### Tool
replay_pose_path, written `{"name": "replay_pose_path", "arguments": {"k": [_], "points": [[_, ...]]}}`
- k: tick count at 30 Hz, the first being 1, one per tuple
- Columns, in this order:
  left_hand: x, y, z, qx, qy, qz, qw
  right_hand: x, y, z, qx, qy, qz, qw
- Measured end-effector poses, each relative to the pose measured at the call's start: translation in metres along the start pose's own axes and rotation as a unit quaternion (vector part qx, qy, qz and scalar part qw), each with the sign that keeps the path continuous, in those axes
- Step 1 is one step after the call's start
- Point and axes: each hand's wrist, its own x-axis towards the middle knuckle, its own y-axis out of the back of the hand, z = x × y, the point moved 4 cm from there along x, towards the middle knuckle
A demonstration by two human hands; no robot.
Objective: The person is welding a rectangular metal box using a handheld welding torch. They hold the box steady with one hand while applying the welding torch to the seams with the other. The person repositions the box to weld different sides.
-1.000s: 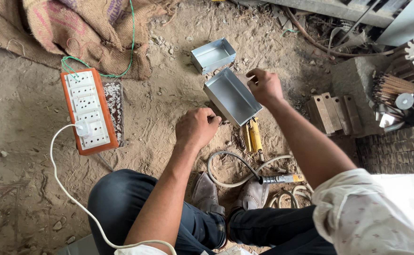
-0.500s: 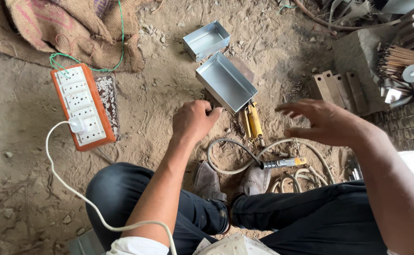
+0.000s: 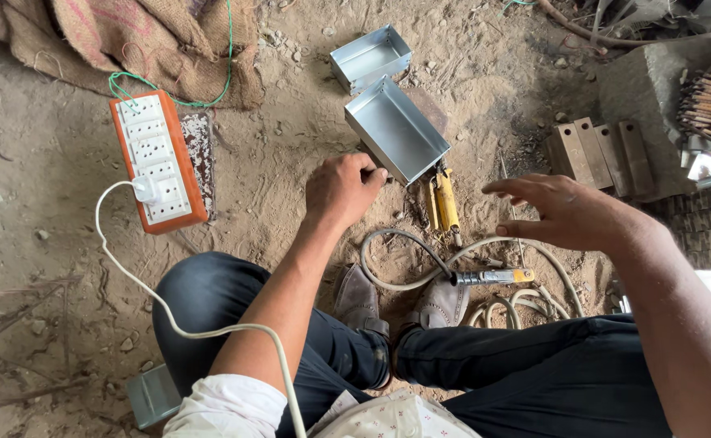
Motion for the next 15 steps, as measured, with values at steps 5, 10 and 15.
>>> {"name": "replay_pose_path", "arguments": {"k": [5, 10, 15], "points": [[0.002, -0.002, 0.000, 0.010, -0.022, 0.030, 0.999, -0.007, 0.003, -0.002, -0.012, -0.024, -0.004, 1.000], [0.000, 0.000, 0.001, 0.017, -0.005, 0.028, 0.999, -0.012, 0.008, 0.002, -0.011, -0.021, 0.015, 1.000], [-0.006, 0.002, 0.008, 0.008, -0.005, 0.002, 1.000, -0.014, 0.009, 0.005, -0.011, -0.023, 0.018, 1.000]]}}
